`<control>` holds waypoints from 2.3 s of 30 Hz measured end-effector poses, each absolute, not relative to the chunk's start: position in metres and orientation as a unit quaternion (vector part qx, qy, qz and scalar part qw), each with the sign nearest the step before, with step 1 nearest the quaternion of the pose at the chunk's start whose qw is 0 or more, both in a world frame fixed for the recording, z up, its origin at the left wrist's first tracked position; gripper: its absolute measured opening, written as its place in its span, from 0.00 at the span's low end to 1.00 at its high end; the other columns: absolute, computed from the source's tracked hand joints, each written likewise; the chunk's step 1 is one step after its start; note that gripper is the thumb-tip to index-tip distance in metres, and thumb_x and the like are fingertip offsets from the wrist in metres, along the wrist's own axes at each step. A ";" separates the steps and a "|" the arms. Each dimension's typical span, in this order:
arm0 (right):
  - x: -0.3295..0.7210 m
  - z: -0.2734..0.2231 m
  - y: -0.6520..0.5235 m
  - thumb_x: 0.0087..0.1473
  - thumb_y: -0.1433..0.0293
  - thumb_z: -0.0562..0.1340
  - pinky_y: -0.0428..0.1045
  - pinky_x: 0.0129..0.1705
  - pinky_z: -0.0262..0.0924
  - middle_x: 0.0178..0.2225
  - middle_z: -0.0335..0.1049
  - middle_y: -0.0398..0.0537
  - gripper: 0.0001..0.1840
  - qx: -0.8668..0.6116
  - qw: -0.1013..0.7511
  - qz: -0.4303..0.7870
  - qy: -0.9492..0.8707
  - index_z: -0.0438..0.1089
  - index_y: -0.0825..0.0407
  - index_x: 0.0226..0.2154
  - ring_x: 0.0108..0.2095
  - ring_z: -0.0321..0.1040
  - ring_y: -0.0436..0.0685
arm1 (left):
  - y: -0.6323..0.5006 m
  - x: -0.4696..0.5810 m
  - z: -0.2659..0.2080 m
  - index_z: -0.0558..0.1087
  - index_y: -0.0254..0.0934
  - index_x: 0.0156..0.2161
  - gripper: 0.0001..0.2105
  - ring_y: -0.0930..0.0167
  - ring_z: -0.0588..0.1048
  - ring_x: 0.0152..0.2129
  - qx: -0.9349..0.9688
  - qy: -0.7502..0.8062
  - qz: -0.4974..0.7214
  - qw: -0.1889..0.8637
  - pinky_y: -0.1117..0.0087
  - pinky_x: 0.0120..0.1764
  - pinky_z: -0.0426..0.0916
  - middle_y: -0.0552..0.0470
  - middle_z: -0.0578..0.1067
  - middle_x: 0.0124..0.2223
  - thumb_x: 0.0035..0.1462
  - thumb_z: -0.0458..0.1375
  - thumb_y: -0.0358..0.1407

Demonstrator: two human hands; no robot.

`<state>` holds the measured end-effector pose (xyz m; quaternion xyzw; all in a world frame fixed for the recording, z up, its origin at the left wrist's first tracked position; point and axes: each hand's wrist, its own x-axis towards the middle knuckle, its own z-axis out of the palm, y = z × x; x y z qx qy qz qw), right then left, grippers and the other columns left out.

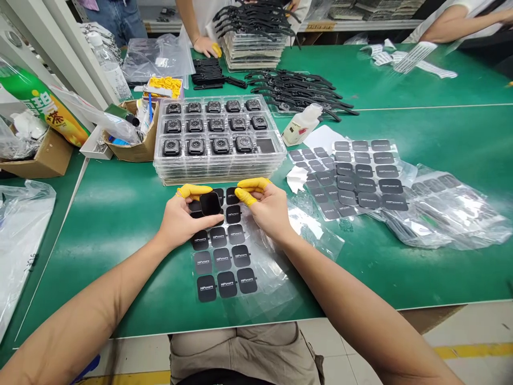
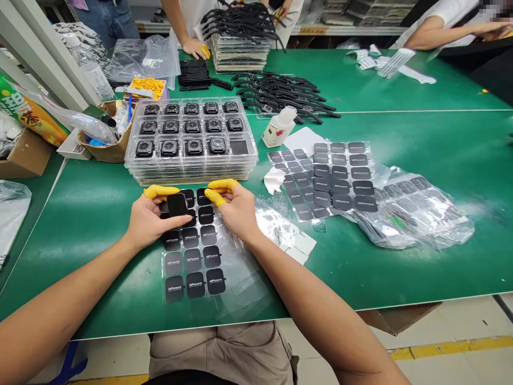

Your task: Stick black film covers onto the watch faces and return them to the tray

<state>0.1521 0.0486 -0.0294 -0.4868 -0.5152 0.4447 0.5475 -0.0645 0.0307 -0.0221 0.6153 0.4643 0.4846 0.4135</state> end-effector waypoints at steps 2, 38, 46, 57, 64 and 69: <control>0.151 -0.028 0.048 0.48 0.51 0.76 0.57 0.48 0.77 0.36 0.81 0.46 0.18 -0.492 0.555 0.401 -0.537 0.79 0.47 0.34 0.38 0.79 0.58 | 0.033 -0.064 -0.021 0.77 0.38 0.47 0.31 0.62 0.83 0.45 0.577 0.451 0.501 0.461 0.58 0.53 0.79 0.46 0.83 0.47 0.37 0.80 0.43; 0.137 -0.015 0.027 0.34 0.48 0.82 0.55 0.36 0.80 0.35 0.81 0.46 0.26 -0.508 0.455 0.580 -0.445 0.79 0.47 0.29 0.33 0.78 0.57 | 0.024 -0.058 -0.021 0.81 0.42 0.51 0.25 0.66 0.82 0.40 0.722 0.479 0.385 0.318 0.65 0.48 0.76 0.54 0.85 0.44 0.46 0.76 0.38; 0.140 -0.020 0.027 0.39 0.49 0.81 0.60 0.41 0.80 0.37 0.80 0.48 0.24 -0.509 0.444 0.579 -0.456 0.79 0.47 0.31 0.36 0.79 0.61 | 0.025 -0.058 -0.021 0.81 0.43 0.51 0.24 0.66 0.82 0.39 0.720 0.482 0.377 0.327 0.65 0.47 0.76 0.54 0.85 0.44 0.45 0.76 0.38; 0.134 -0.007 0.024 0.28 0.52 0.84 0.52 0.37 0.76 0.34 0.80 0.46 0.26 -0.528 0.447 0.604 -0.396 0.79 0.48 0.27 0.33 0.76 0.55 | 0.023 -0.058 -0.020 0.81 0.40 0.52 0.24 0.67 0.83 0.42 0.735 0.474 0.372 0.312 0.67 0.49 0.76 0.54 0.85 0.46 0.48 0.74 0.37; 0.133 -0.008 0.024 0.25 0.54 0.85 0.54 0.37 0.75 0.33 0.79 0.45 0.27 -0.533 0.449 0.597 -0.398 0.79 0.47 0.27 0.33 0.75 0.57 | 0.024 -0.058 -0.018 0.80 0.40 0.52 0.24 0.67 0.83 0.44 0.736 0.475 0.367 0.315 0.67 0.52 0.76 0.54 0.85 0.49 0.48 0.74 0.37; 0.137 -0.009 0.022 0.32 0.52 0.83 0.52 0.34 0.73 0.35 0.75 0.44 0.31 -0.543 0.432 0.558 -0.455 0.75 0.48 0.35 0.30 0.75 0.54 | 0.024 -0.058 -0.019 0.81 0.40 0.51 0.23 0.67 0.83 0.43 0.736 0.475 0.364 0.317 0.67 0.52 0.76 0.54 0.85 0.48 0.48 0.75 0.39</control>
